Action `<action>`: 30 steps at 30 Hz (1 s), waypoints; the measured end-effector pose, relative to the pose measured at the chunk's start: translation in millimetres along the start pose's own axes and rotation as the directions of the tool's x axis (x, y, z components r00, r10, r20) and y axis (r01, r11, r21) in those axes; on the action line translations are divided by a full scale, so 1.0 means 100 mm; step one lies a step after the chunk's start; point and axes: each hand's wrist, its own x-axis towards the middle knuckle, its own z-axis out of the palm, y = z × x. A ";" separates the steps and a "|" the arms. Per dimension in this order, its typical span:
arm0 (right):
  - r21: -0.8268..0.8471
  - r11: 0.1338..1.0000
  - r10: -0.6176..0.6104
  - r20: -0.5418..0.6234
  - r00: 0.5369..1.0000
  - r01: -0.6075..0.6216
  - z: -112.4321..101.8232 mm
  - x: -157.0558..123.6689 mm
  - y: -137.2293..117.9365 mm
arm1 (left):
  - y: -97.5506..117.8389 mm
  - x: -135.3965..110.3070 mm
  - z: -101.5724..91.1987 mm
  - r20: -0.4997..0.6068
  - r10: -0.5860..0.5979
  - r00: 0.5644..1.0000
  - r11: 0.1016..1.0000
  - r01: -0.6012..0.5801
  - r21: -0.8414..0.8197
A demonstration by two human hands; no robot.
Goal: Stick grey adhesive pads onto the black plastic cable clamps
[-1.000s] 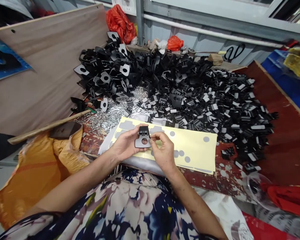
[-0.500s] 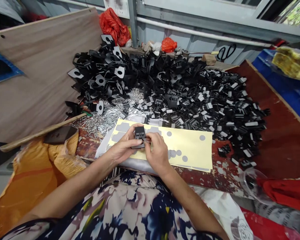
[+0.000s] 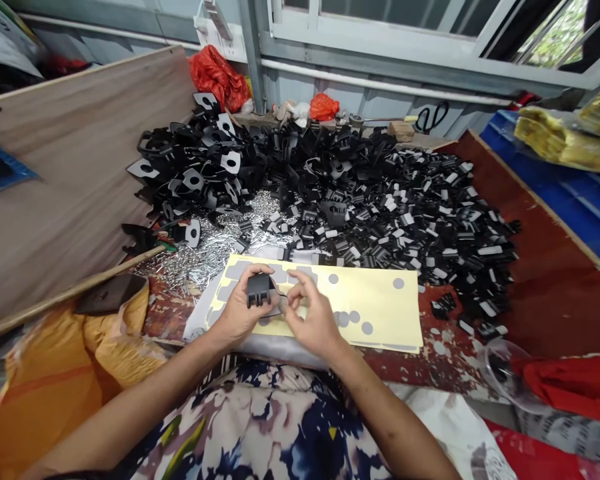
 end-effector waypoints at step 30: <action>0.370 0.916 0.202 -0.084 0.976 -0.158 0.10 0.32 0.07 | 0.17 0.42 -0.37 -0.007 0.160 0.987 0.987 -0.160 0.016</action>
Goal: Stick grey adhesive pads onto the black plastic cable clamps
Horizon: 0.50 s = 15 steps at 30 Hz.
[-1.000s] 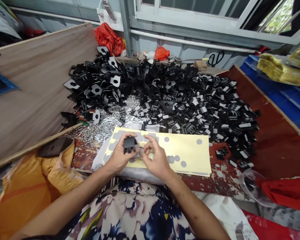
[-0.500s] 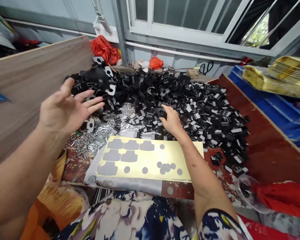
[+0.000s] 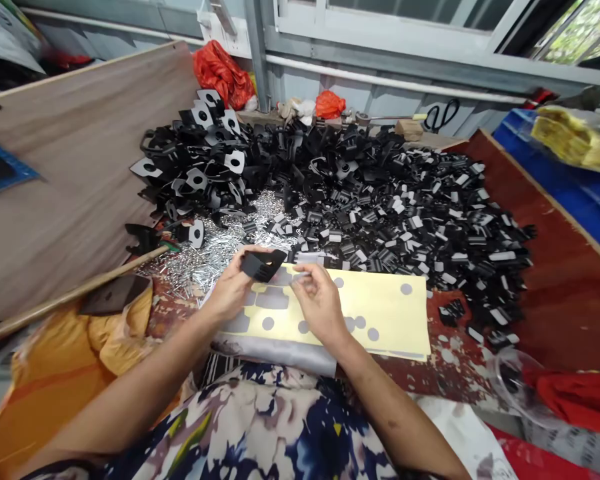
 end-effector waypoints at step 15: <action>0.050 0.978 0.120 0.664 0.738 -0.204 -0.33 -0.16 0.15 | -0.15 0.22 -0.23 -0.020 -0.446 0.895 0.872 0.430 -0.233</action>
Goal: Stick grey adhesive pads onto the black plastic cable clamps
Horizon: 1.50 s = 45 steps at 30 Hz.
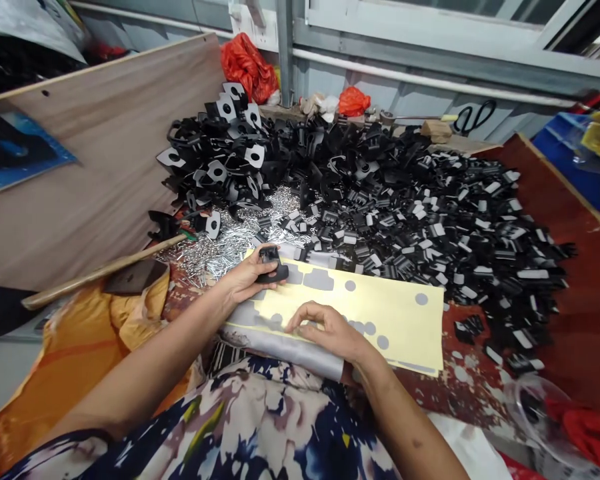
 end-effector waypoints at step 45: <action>-0.247 0.959 -0.278 -0.728 0.626 0.139 0.19 0.32 0.01 | -0.20 -0.56 0.49 0.200 0.001 0.980 0.954 0.059 -0.293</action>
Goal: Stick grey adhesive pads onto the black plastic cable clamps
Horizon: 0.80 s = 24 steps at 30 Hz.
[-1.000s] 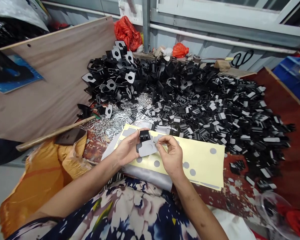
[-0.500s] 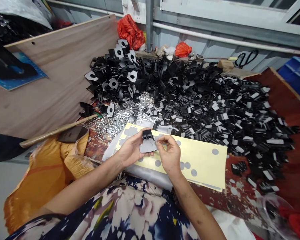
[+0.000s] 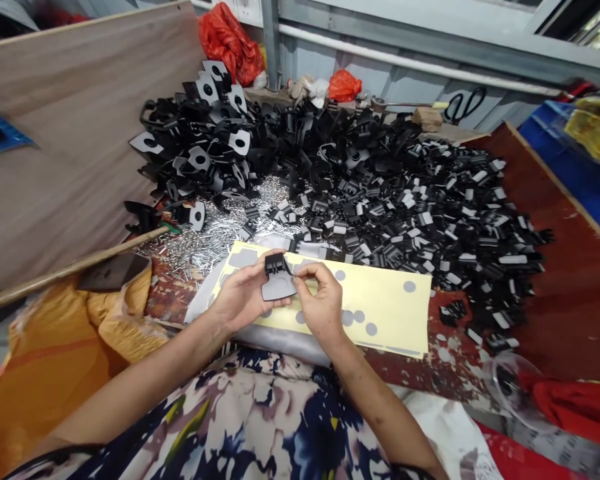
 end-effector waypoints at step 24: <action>-0.325 0.938 -0.022 0.293 0.956 0.121 -0.11 -0.03 -0.24 | -0.26 0.02 0.03 -0.161 0.279 0.947 0.928 -0.223 0.297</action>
